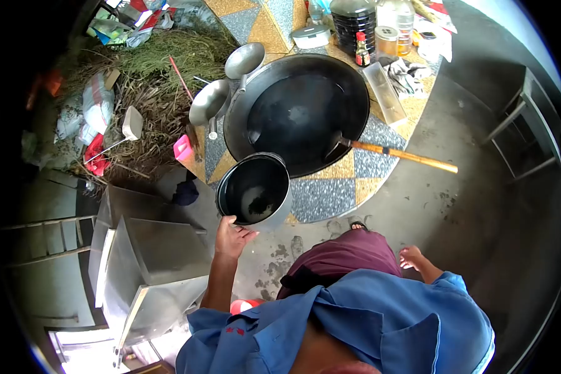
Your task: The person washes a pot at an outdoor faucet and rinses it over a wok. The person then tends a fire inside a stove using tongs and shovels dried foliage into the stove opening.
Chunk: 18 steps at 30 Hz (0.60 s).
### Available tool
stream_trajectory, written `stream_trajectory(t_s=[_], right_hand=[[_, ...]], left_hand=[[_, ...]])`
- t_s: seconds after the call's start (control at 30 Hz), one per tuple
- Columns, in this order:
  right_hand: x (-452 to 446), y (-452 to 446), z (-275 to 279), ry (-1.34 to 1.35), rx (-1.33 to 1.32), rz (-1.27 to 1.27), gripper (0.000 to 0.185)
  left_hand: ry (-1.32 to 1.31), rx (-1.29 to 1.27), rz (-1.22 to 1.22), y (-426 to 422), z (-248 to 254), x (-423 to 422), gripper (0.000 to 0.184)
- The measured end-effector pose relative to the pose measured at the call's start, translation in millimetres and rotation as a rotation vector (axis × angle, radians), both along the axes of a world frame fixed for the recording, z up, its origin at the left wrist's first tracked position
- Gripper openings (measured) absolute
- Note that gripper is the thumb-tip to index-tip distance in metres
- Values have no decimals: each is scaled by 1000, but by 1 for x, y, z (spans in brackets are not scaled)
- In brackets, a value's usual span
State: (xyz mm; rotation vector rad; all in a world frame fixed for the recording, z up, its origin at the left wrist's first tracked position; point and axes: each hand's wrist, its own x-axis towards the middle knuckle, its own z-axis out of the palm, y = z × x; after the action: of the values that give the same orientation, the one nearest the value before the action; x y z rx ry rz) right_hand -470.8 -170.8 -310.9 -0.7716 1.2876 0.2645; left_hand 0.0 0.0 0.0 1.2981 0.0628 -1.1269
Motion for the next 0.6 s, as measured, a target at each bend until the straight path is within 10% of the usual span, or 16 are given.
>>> stream_trajectory(t_s=[0.1,0.2,0.6], right_hand=[[-42,5,82,190,182,54,12],[34,-148,63,101,-88,77,12],[43,-164,55,72,-9,108,13]], left_hand=[[34,432,26,-18,15,-34,48],[-49,286,124,-100,5,8,52],[-285,595,-20,-159,24,57,61]])
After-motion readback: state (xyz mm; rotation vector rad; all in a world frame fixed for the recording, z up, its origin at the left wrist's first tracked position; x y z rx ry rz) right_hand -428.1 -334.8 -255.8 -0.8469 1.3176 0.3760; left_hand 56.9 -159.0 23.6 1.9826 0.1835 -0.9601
